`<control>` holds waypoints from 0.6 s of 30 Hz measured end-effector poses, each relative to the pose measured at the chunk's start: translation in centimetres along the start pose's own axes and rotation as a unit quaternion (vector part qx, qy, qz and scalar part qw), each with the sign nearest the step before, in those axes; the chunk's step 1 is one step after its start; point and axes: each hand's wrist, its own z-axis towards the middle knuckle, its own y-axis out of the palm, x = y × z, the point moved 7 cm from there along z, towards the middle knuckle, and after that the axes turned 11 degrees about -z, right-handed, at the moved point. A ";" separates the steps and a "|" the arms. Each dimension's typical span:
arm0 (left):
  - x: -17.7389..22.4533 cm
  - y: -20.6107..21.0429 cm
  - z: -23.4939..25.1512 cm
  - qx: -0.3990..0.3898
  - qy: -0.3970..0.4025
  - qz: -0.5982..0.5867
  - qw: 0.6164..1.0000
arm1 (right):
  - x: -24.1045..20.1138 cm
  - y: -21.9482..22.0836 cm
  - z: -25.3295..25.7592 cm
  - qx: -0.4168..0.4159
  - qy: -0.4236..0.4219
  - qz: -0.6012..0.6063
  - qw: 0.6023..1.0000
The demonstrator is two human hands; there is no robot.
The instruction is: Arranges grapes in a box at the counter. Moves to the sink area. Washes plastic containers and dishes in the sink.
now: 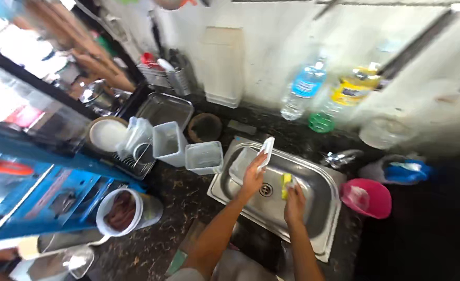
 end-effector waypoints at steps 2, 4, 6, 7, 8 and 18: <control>-3.0 -1.1 0.8 0.018 -0.027 0.002 0.999 | -0.1 1.6 -0.4 -0.016 -0.014 0.027 0.999; -5.1 -1.5 1.0 0.012 -0.071 0.003 0.997 | 0.0 3.0 -0.4 -0.029 -0.018 0.043 0.999; -6.3 -2.0 0.4 0.012 -0.096 0.020 0.995 | 0.1 4.1 -0.7 -0.049 -0.012 0.039 0.998; -6.4 -2.6 -0.2 0.016 -0.096 0.037 0.995 | 0.2 4.7 -1.0 -0.062 -0.011 0.032 0.997; -6.3 -3.2 -0.6 0.018 -0.095 0.060 0.994 | 0.1 5.2 -1.2 -0.079 -0.014 0.027 0.996; 6.9 -14.2 0.3 0.043 -0.067 0.230 0.970 | 3.0 4.4 -1.0 -0.133 0.011 -0.026 0.991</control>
